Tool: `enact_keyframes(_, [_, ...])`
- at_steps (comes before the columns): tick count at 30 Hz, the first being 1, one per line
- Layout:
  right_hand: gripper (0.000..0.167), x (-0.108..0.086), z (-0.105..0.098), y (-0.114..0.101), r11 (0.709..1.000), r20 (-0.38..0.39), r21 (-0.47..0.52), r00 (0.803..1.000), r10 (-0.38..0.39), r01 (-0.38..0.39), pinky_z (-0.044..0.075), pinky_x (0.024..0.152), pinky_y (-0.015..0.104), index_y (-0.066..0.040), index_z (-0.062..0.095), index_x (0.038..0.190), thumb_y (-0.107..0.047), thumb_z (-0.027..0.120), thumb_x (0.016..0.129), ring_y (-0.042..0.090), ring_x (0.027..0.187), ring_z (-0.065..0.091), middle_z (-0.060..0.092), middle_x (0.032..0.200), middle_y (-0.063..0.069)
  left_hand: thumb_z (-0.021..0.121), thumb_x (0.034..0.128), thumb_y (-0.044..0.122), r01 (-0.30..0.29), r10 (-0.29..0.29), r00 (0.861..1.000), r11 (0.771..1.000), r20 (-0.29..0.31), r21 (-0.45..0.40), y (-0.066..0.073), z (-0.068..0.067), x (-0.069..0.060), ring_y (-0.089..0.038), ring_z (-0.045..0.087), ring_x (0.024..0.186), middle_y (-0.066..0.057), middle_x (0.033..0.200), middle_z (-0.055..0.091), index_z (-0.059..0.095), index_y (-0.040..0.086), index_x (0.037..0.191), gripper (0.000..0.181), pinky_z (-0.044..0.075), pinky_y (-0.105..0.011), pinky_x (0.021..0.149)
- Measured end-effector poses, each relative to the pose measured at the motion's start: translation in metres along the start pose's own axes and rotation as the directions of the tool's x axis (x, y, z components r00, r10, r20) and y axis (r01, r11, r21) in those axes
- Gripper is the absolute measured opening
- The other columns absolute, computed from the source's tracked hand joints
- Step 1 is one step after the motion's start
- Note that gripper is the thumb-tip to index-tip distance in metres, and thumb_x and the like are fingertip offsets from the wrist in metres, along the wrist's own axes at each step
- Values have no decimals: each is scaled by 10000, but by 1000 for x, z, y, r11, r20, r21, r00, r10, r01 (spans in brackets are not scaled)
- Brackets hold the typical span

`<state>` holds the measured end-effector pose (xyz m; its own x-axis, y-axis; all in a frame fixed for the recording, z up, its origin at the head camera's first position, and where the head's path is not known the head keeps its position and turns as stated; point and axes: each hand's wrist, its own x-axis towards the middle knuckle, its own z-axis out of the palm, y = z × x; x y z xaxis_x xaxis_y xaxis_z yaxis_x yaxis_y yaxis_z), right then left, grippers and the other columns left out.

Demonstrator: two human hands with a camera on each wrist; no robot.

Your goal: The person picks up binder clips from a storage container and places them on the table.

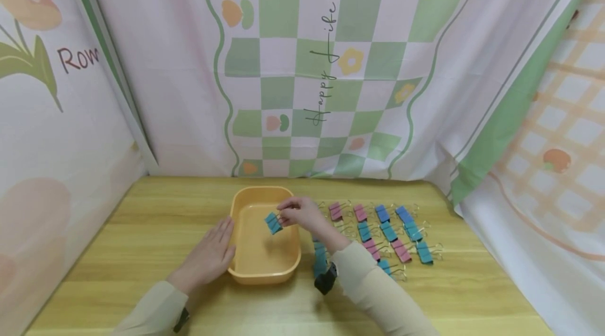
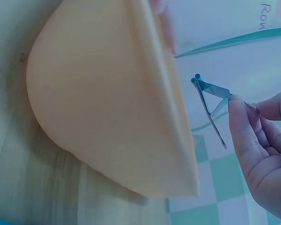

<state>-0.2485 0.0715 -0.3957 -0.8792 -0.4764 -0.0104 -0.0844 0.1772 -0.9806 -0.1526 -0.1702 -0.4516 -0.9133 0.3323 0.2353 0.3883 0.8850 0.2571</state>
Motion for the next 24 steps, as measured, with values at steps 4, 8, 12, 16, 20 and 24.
enact_keyframes(4, [220,-7,-8,-4,1000,-20,10,1000,-12,12,551,710,342,163,554,1054,39,529,874,205,729,637,622,863,158,387,971,195,-2,2,1000,1000,2,-2,0,0,0,-398,200,1325,-264,1454,199,232,-136,1382,550,200,-497,1068])
enact_keyframes(8, [222,-17,-18,-8,1000,-50,-2,999,-13,13,540,746,393,146,563,1057,19,548,875,215,745,639,627,866,152,381,973,197,-1,1,1000,1000,7,-5,1,0,1,-397,195,1327,-265,1454,199,233,-135,1383,548,196,-497,1069])
enact_keyframes(12, [230,-25,-31,-10,1000,-77,-1,997,-23,23,531,767,419,126,573,1073,-12,558,889,224,763,645,641,876,147,391,971,187,-8,8,1000,1000,-2,-11,1,-1,1,-397,198,1327,-267,1452,202,242,-137,1380,543,198,-500,1068])
enact_keyframes(16, [261,-36,-47,-13,998,-101,-20,993,-55,53,525,780,421,129,563,1099,-39,550,900,235,792,647,644,915,172,401,968,179,-16,16,1000,1000,-13,-12,1,-1,1,-395,201,1326,-268,1450,205,249,-141,1376,540,201,-502,1066])
enact_keyframes(20, [260,-49,-64,-14,996,-148,-72,987,-62,52,522,784,412,96,575,1101,-82,549,914,244,818,646,640,954,179,408,964,172,-19,18,1000,1000,-17,-12,1,-1,1,-400,205,1323,-273,1447,210,248,-144,1374,541,202,-503,1065])
enact_keyframes(24, [270,-64,-81,-13,997,-198,-71,979,-56,43,530,767,371,88,568,1106,-111,552,924,253,846,640,636,988,175,415,960,165,-17,16,1000,1000,-20,-9,1,-1,0,-405,213,1319,-278,1442,217,252,-148,1370,541,203,-501,1066])
